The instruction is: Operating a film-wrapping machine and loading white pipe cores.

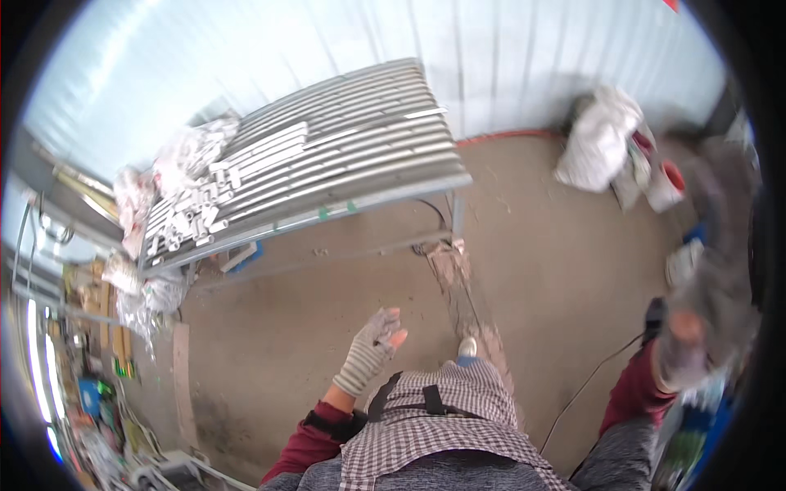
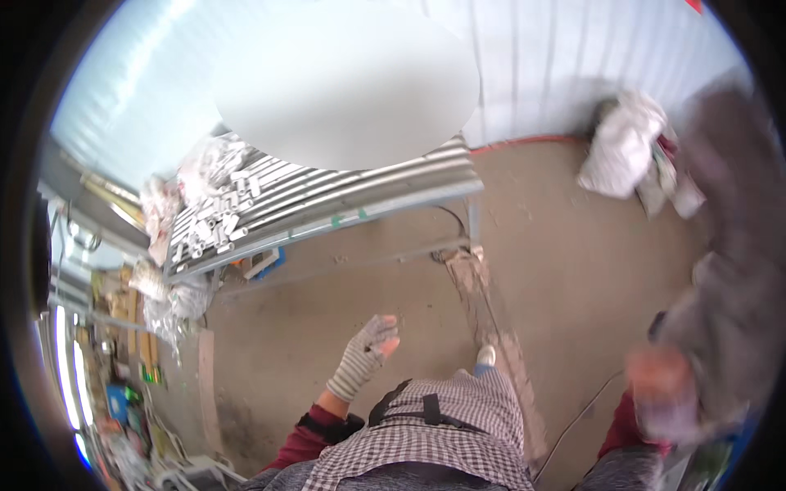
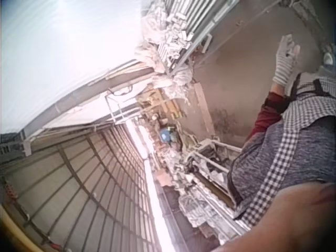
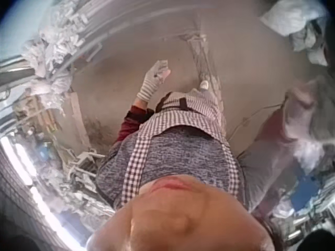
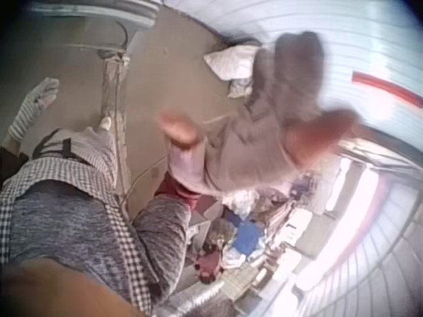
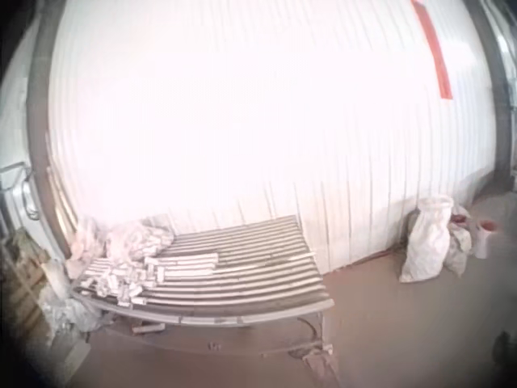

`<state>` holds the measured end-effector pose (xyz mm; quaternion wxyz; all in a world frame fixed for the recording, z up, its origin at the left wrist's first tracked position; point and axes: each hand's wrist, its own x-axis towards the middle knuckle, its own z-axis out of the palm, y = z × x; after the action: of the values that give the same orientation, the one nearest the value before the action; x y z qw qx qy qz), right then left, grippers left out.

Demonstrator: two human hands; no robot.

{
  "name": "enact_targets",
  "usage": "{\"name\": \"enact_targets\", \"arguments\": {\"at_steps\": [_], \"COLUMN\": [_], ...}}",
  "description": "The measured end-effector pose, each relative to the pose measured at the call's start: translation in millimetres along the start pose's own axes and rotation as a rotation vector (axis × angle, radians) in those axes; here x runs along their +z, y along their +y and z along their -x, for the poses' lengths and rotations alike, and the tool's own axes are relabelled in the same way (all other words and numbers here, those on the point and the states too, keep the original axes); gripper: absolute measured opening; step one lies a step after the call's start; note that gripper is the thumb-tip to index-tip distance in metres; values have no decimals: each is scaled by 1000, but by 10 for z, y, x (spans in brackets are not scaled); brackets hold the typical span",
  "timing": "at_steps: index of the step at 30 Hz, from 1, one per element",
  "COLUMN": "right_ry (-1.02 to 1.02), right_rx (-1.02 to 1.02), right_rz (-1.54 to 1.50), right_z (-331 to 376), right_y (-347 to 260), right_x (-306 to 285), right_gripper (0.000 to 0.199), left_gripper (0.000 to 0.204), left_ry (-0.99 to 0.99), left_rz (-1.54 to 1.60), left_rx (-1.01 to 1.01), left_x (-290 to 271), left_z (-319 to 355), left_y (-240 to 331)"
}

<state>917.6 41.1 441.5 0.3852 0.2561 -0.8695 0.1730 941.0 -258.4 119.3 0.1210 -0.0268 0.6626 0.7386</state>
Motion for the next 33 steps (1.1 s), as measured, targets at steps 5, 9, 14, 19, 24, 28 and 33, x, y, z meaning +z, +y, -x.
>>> {"name": "enact_targets", "arguments": {"at_steps": [5,9,14,19,24,28,33], "right_ry": [-282,-628,-877,-1009,-1030,-1067,-1016], "right_rx": [459,433,48,741,801,856,1244], "right_rz": [-620,-296,130,83,-46,-248,-619], "right_z": [-471,131,1258,266,410,463,420], "right_y": [1438,2573,5018,4788,5587,6139,6024], "right_x": [1854,3632,5614,6375,7139,7619,7689], "right_gripper": [59,56,59,81,85,67,27], "left_gripper": [41,42,43,43,41,39,43], "left_ry": [194,354,445,654,974,1108,1142], "left_rz": [-91,-42,-95,-131,-33,146,275], "left_rx": [-238,-327,-313,-407,-627,-736,-778], "left_x": [-89,-282,-67,173,1009,1884,2534], "left_z": [-446,-530,-1619,-1809,-1963,-2238,-2534], "left_y": [320,254,-195,-11,41,100,218]}}
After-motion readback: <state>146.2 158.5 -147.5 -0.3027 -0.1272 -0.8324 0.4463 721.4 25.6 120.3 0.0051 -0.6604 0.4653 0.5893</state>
